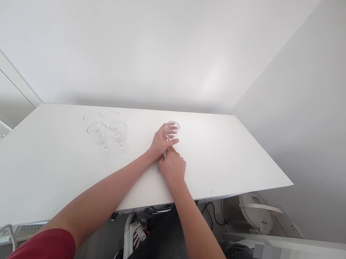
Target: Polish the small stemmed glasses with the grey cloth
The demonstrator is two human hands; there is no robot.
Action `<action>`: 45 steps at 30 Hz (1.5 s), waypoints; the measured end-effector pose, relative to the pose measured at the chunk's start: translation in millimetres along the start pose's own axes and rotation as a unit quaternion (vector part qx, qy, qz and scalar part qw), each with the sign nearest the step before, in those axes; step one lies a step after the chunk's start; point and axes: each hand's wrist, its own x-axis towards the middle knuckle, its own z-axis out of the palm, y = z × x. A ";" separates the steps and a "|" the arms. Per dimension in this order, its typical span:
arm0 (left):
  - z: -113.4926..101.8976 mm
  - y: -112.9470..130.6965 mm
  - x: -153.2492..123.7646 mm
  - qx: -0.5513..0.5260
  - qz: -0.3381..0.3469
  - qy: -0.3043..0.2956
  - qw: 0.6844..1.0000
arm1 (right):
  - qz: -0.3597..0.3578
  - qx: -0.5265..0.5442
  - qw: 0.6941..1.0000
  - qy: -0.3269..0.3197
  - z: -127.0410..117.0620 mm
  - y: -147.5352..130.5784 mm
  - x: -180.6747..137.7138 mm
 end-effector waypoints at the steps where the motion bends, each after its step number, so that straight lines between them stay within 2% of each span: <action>1: 0.4 -0.6 -0.2 -0.001 0.000 0.001 1.000 | -0.003 -0.001 1.000 0.000 0.5 1.6 0.5; 4: 2.2 -1.6 -1.3 -0.024 0.006 0.031 0.999 | -0.026 -0.009 1.000 0.008 0.4 13.3 6.8; 7: 2.3 -3.8 -1.2 -0.024 0.030 0.106 0.994 | -0.025 -0.026 0.999 0.012 -4.9 37.5 24.3; 10: -0.4 -8.7 1.3 -0.006 0.020 0.176 0.984 | 0.023 -0.051 0.998 0.005 -17.3 70.8 50.2; 13: -3.3 -13.3 4.2 -0.018 -0.011 0.203 0.979 | 0.073 -0.072 0.995 0.005 -32.0 103.3 73.1; 16: -3.9 -13.8 5.4 -0.052 -0.019 0.170 0.984 | 0.110 -0.077 0.991 0.014 -40.6 125.4 82.8; 18: -2.9 -11.8 5.1 -0.075 -0.038 0.125 0.989 | 0.125 -0.072 0.989 0.032 -41.1 132.5 82.5; 24: -0.4 -3.8 2.6 -0.102 -0.115 0.000 0.988 | 0.157 -0.059 0.984 0.060 -34.1 132.8 75.6; 30: -1.8 -0.6 2.2 -0.179 -0.180 -0.090 0.963 | 0.173 -0.062 0.981 0.061 -34.3 136.1 59.1; 36: -0.2 -0.4 2.2 -0.198 -0.210 -0.112 0.951 | 0.204 -0.056 0.975 0.075 -37.4 135.9 37.1; 45: 0.9 -1.4 3.3 -0.198 -0.224 -0.093 0.950 | 0.191 -0.033 0.978 0.083 -37.3 138.9 39.2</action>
